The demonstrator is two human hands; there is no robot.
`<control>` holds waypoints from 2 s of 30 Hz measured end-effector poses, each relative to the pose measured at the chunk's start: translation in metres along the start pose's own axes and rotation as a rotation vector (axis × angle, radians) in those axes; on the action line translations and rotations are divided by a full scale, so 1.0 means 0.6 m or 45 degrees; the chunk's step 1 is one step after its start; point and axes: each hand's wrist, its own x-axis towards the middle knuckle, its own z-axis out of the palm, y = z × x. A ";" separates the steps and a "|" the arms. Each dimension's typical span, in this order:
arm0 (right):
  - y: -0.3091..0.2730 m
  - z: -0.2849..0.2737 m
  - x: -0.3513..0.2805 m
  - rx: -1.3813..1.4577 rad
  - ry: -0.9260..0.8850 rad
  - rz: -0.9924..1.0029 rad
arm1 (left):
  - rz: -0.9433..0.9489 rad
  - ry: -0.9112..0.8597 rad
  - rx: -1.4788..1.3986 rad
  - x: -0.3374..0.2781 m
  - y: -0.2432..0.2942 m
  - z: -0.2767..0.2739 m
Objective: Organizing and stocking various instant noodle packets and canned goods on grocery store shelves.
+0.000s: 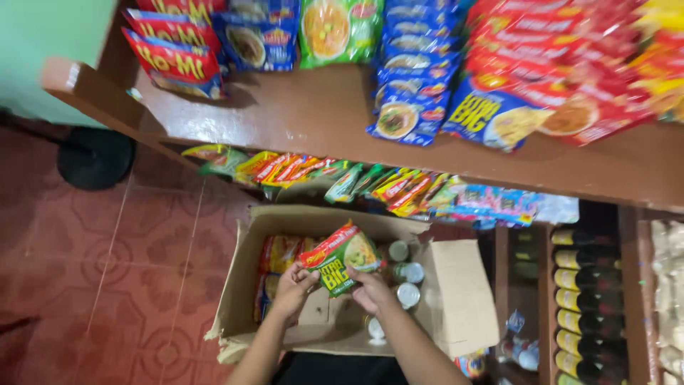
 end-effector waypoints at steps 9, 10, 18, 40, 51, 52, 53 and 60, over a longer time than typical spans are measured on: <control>-0.143 0.117 -0.138 0.437 -0.262 -0.007 | 0.686 0.410 0.607 0.007 0.084 0.142; -0.152 0.095 -0.129 0.430 -0.274 -0.027 | 0.705 0.394 0.604 -0.001 0.103 0.160; -0.227 0.031 -0.173 -0.319 0.075 -0.877 | 1.370 0.196 1.005 -0.059 0.203 0.262; -0.598 -0.051 -0.408 -0.120 0.231 -1.400 | 1.726 0.156 0.990 0.021 0.147 0.799; -0.872 -0.242 -0.339 -0.079 0.621 -1.832 | 1.275 0.204 1.188 0.094 0.097 1.029; -0.902 -0.257 -0.324 -0.079 0.617 -1.842 | 1.285 0.201 1.183 0.107 0.093 1.041; -0.928 -0.279 -0.314 -0.096 0.671 -1.803 | 1.200 0.080 1.144 0.118 0.083 1.052; -1.074 -0.365 -0.202 0.031 0.551 -1.790 | 1.468 -0.184 1.103 0.254 0.009 1.117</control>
